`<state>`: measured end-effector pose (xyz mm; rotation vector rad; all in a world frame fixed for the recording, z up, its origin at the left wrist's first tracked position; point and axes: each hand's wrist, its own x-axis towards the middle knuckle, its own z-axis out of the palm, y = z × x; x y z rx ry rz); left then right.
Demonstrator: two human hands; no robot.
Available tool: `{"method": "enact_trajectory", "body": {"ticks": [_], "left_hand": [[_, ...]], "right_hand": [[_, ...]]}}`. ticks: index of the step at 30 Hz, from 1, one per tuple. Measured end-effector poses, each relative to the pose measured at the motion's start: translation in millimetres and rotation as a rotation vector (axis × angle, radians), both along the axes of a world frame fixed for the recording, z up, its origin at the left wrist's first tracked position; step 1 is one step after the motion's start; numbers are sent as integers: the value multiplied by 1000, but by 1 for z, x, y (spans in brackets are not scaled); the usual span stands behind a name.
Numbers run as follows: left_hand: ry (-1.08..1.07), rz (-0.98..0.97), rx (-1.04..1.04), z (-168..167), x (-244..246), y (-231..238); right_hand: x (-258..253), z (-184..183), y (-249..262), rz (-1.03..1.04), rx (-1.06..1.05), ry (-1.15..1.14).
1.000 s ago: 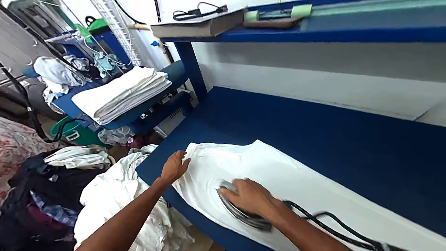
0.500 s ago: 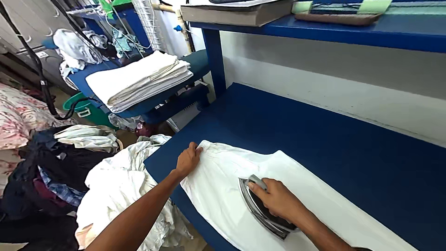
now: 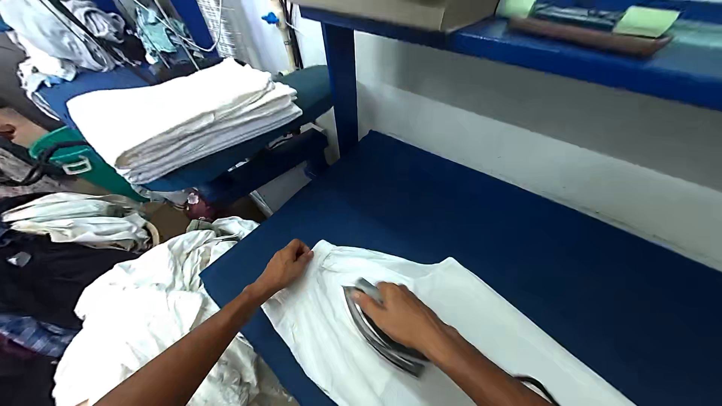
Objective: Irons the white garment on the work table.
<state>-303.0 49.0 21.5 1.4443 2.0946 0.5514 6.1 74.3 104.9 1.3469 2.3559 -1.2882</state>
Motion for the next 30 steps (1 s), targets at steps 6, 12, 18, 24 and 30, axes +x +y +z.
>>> {"method": "enact_trajectory", "body": {"ticks": [6,12,18,24,30], "left_hand": [[251,-227,165,7,40,33],[460,-519,-62,-7,110,103],[512,-544,-129,2,104,112],[304,-746,-107,-7,35,111],[241,-679,-99,10,-12,108]], "right_hand": [[170,-28,2,-153,274,-108],[183,-27,47,-167,192,-40],[118,-19,69,-99,89,-9],[39,-11,90,-32,-27,18],[-38,-17,101,109,155,38]]}}
